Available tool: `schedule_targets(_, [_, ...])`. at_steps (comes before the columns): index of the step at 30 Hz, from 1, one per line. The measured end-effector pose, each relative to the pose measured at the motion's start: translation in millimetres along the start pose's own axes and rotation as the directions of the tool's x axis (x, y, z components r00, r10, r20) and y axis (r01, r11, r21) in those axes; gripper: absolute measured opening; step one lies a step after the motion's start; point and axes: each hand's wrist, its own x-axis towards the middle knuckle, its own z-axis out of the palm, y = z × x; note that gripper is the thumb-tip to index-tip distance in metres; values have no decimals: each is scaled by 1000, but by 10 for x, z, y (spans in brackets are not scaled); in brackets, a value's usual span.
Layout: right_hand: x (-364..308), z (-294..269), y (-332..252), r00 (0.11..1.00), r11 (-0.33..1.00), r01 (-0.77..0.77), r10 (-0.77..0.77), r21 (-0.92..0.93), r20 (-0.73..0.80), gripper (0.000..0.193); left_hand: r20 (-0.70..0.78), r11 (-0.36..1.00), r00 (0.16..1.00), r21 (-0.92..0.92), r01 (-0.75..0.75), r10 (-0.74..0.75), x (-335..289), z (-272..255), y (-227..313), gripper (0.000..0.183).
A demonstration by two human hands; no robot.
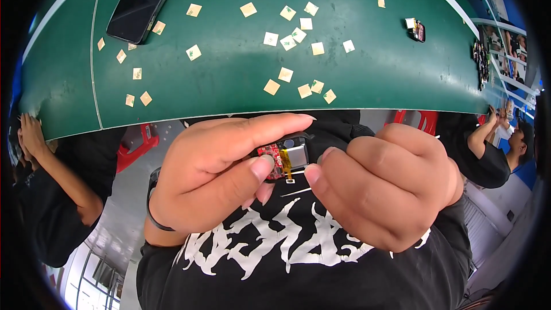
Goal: Assembling small electronic components and applying labels to smartwatch internals on a factory line.
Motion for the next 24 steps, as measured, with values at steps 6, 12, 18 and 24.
schedule_targets(6, [8, 61, -41, 1000, 1000, -25, 25, -17, -14, 24, -39, 988, 993, 118, -103, 109, -13, 15, -117, 49])
schedule_targets(12, [-19, 46, 6, 996, 991, -76, 70, -111, -57, 29, -141, 967, 982, 241, -87, 124, -39, -13, -118, 41])
schedule_targets(18, [33, 71, -54, 986, 987, -146, 140, -62, -94, 34, -141, 969, 980, 226, -103, 137, -7, 1, -82, 42])
schedule_targets(24, [34, 131, -24, 985, 986, -153, 147, -67, -93, 34, -127, 995, 992, 97, -10, 23, -58, -60, -31, 52])
